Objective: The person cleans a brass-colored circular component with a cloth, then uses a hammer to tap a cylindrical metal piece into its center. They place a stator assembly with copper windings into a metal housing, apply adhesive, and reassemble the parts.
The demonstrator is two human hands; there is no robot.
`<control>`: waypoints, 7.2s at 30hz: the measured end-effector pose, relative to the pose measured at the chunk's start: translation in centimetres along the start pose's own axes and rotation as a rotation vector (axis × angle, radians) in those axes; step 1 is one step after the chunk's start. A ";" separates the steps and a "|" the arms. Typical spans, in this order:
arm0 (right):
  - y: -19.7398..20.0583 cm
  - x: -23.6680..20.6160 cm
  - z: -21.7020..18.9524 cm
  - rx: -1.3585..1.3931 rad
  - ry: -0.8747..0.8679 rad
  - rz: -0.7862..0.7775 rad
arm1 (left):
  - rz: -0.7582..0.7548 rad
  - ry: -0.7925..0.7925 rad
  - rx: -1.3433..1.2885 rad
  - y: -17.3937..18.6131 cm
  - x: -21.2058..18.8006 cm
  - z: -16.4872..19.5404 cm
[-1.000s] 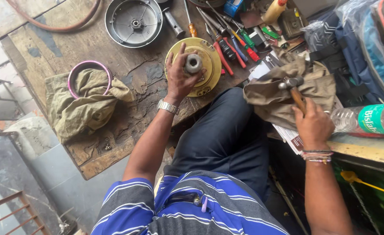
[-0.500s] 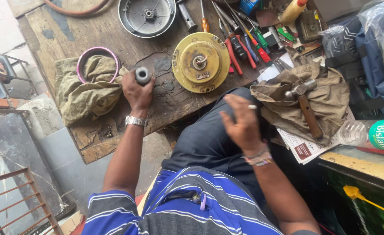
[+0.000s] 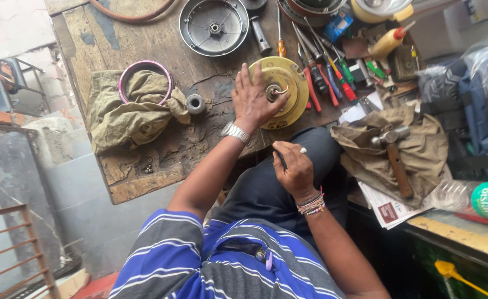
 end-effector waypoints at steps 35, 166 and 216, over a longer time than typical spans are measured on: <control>-12.3 15.6 -6.4 0.248 0.309 -0.321 | -1.358 0.420 -2.394 -9.0 -3.7 -7.8; -4.3 10.2 3.9 0.003 -0.188 -0.341 | -1.021 0.102 -1.979 -8.9 -1.9 -5.8; -0.9 10.2 1.4 0.122 -0.207 -0.377 | -1.189 0.144 -2.037 -4.3 -4.6 -2.3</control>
Point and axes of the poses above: each hand's wrist, its own x-axis towards the middle knuckle, its own y-axis out of the back of the hand, z = x × y, the point moved 6 cm from there along x, towards the middle knuckle, and after that the axes turned 11 degrees about y, right-handed, at the moved point
